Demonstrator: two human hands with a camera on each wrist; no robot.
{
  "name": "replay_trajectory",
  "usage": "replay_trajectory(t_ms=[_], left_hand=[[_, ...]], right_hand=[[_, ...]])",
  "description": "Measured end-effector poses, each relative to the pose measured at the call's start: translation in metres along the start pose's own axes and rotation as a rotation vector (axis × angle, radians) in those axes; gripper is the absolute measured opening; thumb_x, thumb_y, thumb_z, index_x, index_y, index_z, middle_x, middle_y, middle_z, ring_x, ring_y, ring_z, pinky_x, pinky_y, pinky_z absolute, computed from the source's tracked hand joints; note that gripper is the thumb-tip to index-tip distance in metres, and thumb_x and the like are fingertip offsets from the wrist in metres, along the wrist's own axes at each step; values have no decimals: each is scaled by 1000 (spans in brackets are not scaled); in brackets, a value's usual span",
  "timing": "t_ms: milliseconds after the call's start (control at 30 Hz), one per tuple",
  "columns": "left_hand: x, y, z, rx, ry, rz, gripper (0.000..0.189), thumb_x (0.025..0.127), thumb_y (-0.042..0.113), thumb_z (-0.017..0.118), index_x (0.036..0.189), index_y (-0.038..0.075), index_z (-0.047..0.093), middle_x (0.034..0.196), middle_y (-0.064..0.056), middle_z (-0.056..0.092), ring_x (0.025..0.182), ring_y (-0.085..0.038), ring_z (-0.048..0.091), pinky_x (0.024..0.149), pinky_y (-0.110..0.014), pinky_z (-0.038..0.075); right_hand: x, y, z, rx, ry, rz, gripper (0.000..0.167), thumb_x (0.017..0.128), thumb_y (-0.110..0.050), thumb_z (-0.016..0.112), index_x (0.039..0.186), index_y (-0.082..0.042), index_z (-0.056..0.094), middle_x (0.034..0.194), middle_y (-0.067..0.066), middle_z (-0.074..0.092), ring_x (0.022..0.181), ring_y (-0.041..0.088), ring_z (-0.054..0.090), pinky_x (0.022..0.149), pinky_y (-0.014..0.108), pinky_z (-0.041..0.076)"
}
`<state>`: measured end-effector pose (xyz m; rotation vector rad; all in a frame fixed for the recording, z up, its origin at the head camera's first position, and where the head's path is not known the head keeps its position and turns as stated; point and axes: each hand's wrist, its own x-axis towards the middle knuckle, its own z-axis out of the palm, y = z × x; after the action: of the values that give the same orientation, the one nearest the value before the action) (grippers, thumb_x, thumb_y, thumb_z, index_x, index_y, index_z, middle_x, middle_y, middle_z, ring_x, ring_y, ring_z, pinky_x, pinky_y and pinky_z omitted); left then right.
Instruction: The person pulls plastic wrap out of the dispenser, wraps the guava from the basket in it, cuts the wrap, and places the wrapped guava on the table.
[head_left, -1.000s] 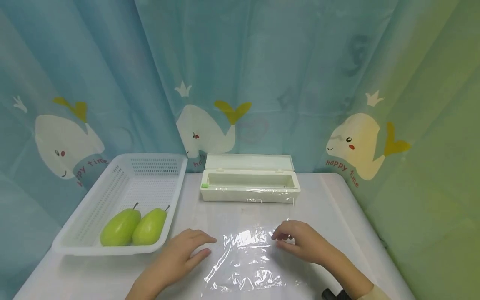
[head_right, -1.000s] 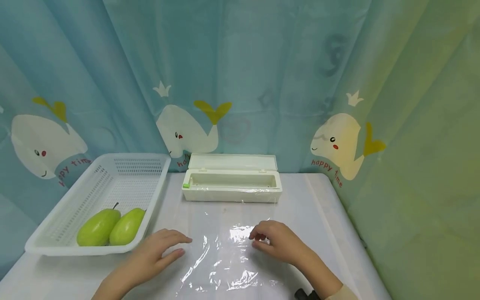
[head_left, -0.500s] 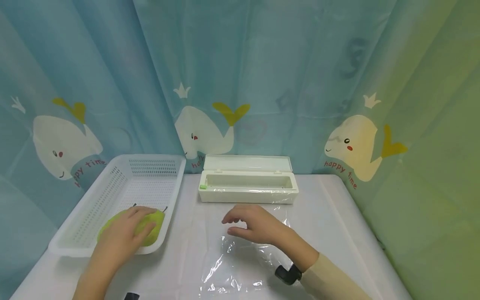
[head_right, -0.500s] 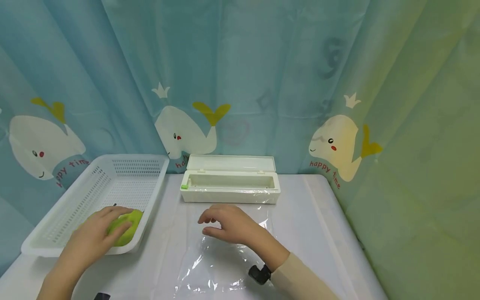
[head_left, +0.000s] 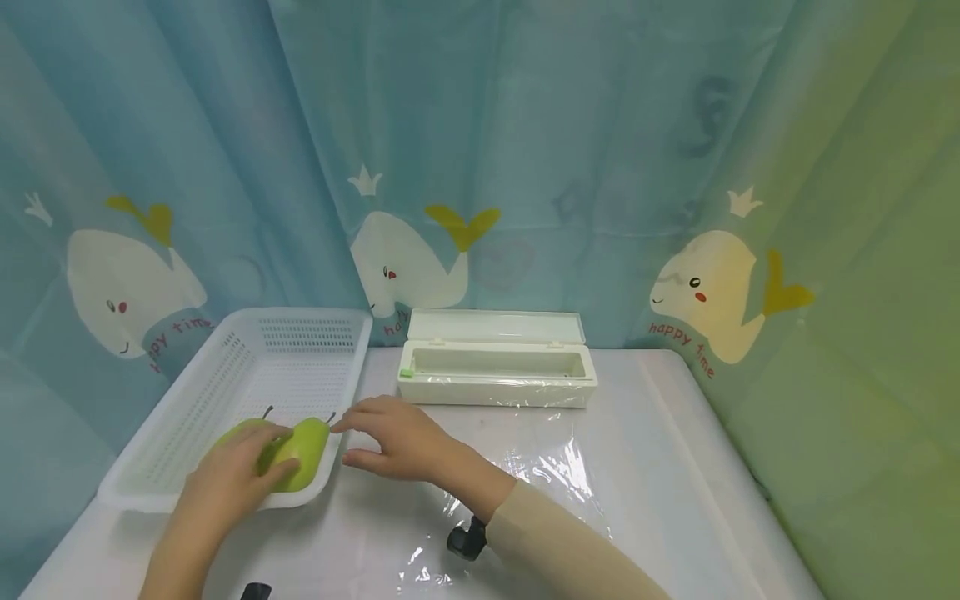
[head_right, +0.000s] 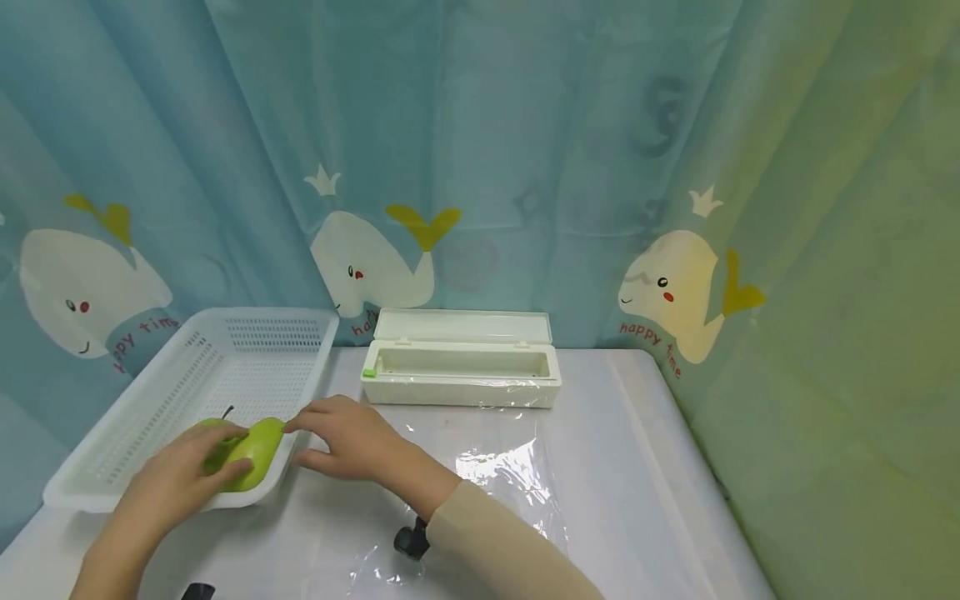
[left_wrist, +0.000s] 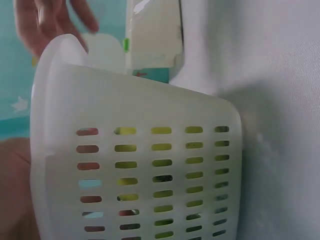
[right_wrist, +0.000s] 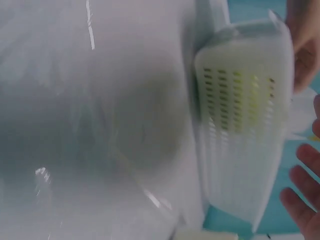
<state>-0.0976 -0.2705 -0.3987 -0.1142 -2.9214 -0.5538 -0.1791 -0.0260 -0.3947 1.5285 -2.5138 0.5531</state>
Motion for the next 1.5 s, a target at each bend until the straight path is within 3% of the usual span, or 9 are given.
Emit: replay_trajectory(t_ms=[167, 333, 533, 667, 833, 1000, 1167, 1300, 1500], left_hand=[[2, -2, 2, -2, -11, 2, 51, 82, 27, 81, 121, -2, 64, 117, -22, 65, 105, -40, 60, 83, -58, 49], [5, -2, 2, -21, -36, -20, 56, 83, 30, 79, 123, -4, 62, 118, -26, 64, 107, -45, 60, 85, -59, 49], [5, -4, 1, -42, -64, -35, 58, 84, 31, 79, 125, -5, 60, 119, -26, 65, 101, -38, 62, 77, -50, 49], [7, -5, -1, -35, -96, -48, 60, 84, 32, 78, 124, -9, 58, 111, -24, 66, 88, -28, 60, 68, -40, 46], [11, -1, -3, -50, -164, -100, 67, 83, 39, 78, 125, -10, 57, 99, -15, 67, 78, -22, 53, 63, -34, 41], [13, 2, -1, -84, -177, -148, 72, 78, 42, 82, 122, -10, 58, 98, -13, 68, 78, -22, 55, 63, -34, 42], [12, 2, 0, -98, -157, -197, 71, 75, 41, 84, 118, -8, 59, 95, -13, 68, 76, -23, 56, 61, -33, 41], [11, 1, 0, -118, -147, -204, 71, 74, 41, 85, 118, -8, 59, 94, -12, 67, 75, -22, 56, 60, -32, 41], [7, 2, 0, -140, -89, -179, 79, 76, 44, 84, 127, -9, 56, 114, -25, 66, 89, -30, 61, 70, -42, 49]], right_hand=[[27, -9, 15, -63, 22, -25, 30, 98, -38, 62, 122, -23, 70, 128, -9, 65, 126, 7, 55, 108, 17, 38], [52, -16, 24, -83, -73, 9, 27, 99, -36, 58, 120, -26, 71, 119, -15, 68, 114, 0, 58, 99, 13, 43], [78, -30, 29, -218, -251, 111, 31, 90, -40, 66, 120, -36, 69, 103, -21, 68, 98, -3, 60, 108, 29, 41], [89, -38, 32, -344, -328, 234, 39, 84, -57, 69, 117, -38, 64, 94, -20, 66, 92, 0, 60, 108, 34, 40], [93, -40, 34, -321, -378, 365, 51, 78, -73, 67, 116, -38, 64, 95, -17, 67, 100, 7, 62, 119, 59, 19], [91, -35, 36, -222, -347, 348, 47, 76, -62, 76, 116, -40, 65, 86, -20, 65, 89, 4, 59, 118, 63, 15], [88, -31, 42, -186, -278, 317, 52, 78, -52, 79, 126, -42, 64, 98, -23, 68, 91, 1, 59, 118, 62, 18], [85, -27, 44, -145, -211, 302, 44, 83, -40, 75, 126, -39, 65, 103, -23, 70, 95, 0, 60, 118, 61, 20], [79, -20, 42, -2, -63, 298, 45, 80, -18, 69, 123, -32, 69, 106, -19, 72, 96, 0, 62, 118, 61, 22]])
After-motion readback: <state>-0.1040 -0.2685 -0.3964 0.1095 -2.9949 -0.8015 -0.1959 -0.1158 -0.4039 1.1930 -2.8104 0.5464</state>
